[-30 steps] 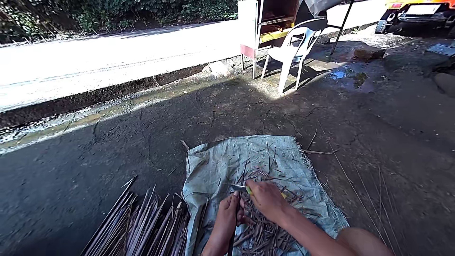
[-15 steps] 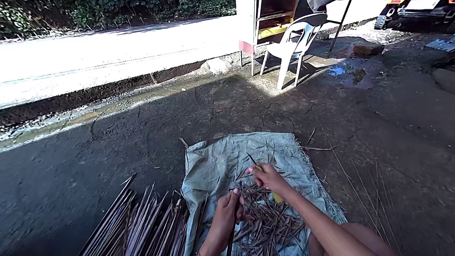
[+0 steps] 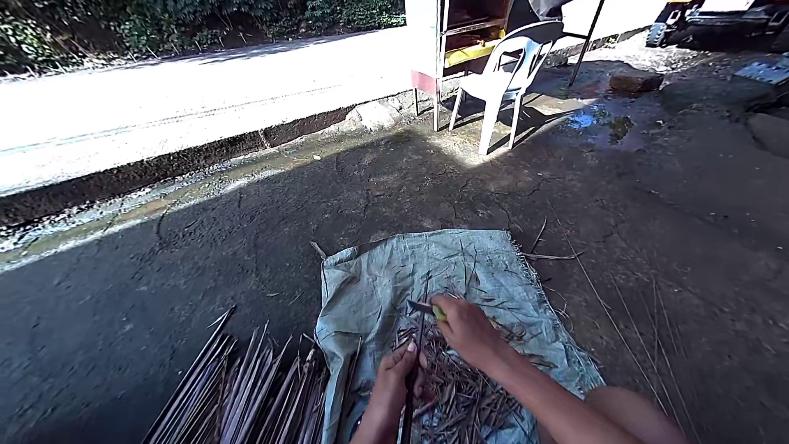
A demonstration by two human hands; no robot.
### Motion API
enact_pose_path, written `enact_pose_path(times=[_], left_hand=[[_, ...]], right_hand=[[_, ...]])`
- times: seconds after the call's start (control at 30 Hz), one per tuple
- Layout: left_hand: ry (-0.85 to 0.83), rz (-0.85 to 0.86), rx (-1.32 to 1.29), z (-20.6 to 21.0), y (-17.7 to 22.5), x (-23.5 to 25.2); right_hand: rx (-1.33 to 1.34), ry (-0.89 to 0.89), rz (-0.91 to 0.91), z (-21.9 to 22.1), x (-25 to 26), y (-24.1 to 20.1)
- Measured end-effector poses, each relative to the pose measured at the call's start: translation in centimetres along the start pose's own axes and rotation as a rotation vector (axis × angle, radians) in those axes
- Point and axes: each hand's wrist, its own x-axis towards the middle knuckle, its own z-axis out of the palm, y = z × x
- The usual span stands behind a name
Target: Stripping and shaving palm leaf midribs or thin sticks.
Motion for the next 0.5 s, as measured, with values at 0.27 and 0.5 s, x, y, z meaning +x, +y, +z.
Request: enact_pose_path(times=[0.27, 0.5], left_hand=[[-0.003, -0.060, -0.147, 1.1, 0.1, -0.2], [0.054, -0.045, -0.070, 0.4, -0.1, -0.1]], right_hand=[[-0.350, -0.042, 0.273, -1.8, 2.2, 0.2], [-0.266, -0.063, 0.259, -1.8, 1.0, -0.4]])
